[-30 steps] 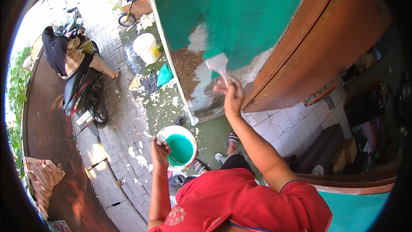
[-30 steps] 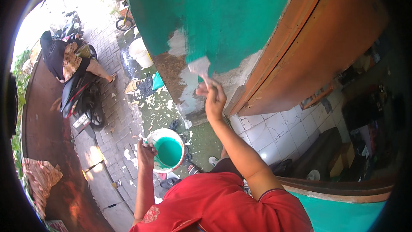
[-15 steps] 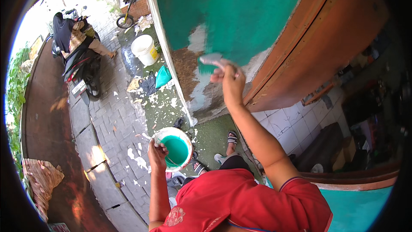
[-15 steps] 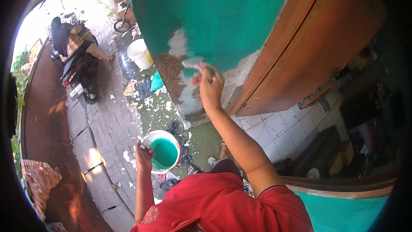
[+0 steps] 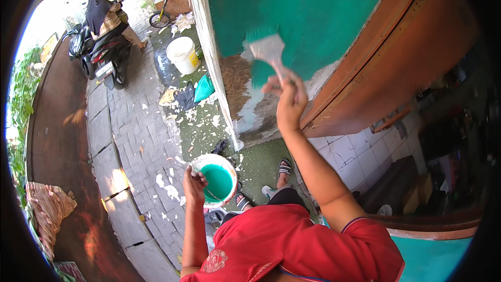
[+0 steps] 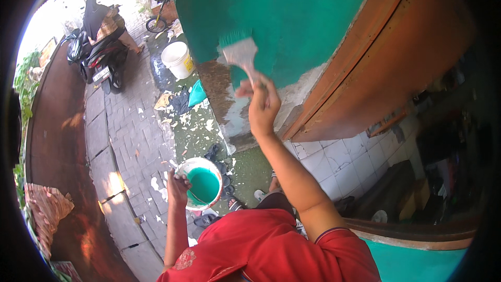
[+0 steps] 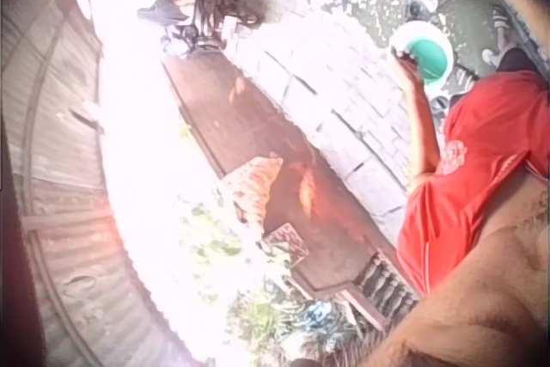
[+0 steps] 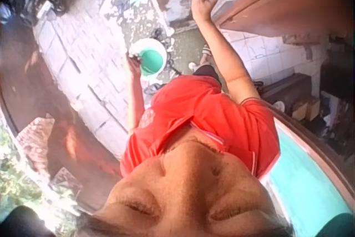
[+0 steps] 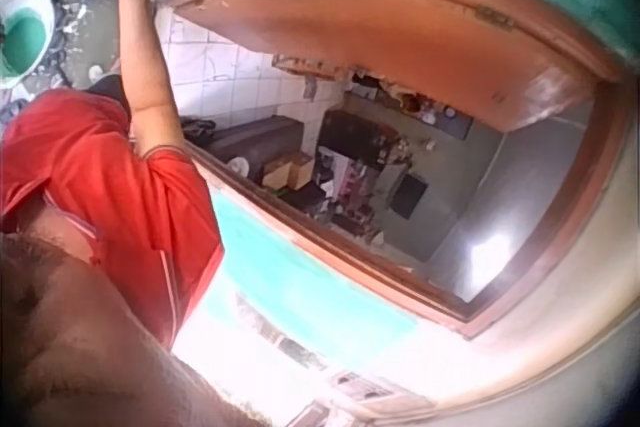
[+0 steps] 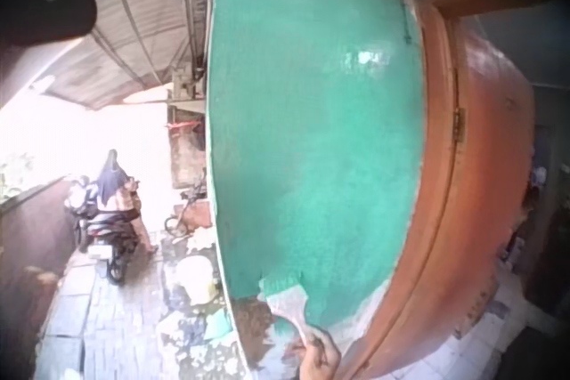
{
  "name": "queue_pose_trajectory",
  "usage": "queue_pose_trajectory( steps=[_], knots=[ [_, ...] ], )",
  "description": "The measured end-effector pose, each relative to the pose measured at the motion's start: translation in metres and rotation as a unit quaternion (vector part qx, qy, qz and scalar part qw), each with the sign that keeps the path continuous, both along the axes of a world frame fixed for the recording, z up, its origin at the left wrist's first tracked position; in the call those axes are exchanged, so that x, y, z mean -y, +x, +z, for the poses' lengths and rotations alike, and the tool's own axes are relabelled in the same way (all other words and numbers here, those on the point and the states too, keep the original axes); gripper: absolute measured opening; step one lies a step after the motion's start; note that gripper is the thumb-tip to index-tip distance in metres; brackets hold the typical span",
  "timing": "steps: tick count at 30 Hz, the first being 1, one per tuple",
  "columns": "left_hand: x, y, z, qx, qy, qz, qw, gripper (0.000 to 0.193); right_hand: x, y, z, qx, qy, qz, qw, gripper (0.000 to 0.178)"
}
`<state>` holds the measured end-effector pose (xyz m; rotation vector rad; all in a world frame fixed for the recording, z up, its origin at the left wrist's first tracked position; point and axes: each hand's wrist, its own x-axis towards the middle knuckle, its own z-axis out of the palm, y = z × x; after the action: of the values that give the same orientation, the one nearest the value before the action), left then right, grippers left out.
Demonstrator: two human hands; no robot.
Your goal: The person paints a wall using a brush, dipping the brush into a bucket of green paint between strokes and applying the paint to the wall surface.
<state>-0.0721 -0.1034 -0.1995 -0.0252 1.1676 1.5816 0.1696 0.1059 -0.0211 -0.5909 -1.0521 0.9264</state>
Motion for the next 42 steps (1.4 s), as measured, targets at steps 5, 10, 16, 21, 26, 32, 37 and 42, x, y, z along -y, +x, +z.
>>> queue_pose_trajectory(
  steps=[5,10,16,21,26,32,37,42],
  knots=[
    [-0.004,-0.001,0.001,-0.011,-0.020,-0.005,1.000,0.031,0.023,-0.004,-0.107,0.023,-0.104,-0.003,0.994,0.026],
    [-0.006,0.000,0.007,-0.023,-0.026,-0.003,0.999,0.031,0.036,0.010,-0.155,0.160,-0.187,0.050,0.968,0.031],
    [-0.002,-0.003,0.005,-0.016,-0.038,0.008,0.999,0.032,0.035,0.040,-0.114,0.472,-0.004,0.030,0.881,0.034],
    [0.005,-0.006,-0.013,-0.015,-0.034,0.018,0.999,0.031,0.021,0.031,-0.087,0.475,0.047,0.016,0.879,0.025],
    [0.010,-0.003,-0.019,-0.003,-0.024,0.026,0.999,0.031,0.009,0.025,-0.063,0.485,0.092,-0.036,0.869,0.020],
    [0.020,-0.005,-0.024,-0.005,-0.047,0.006,0.999,0.032,0.007,0.020,0.035,0.449,0.155,-0.097,0.875,0.027],
    [0.021,-0.001,-0.028,0.003,-0.043,0.017,0.999,0.028,0.008,0.019,0.091,0.392,0.274,-0.171,0.861,0.032],
    [0.018,0.001,-0.023,0.006,-0.040,0.024,0.999,0.027,0.003,0.012,0.057,0.374,0.280,-0.174,0.867,0.037]
  ],
)
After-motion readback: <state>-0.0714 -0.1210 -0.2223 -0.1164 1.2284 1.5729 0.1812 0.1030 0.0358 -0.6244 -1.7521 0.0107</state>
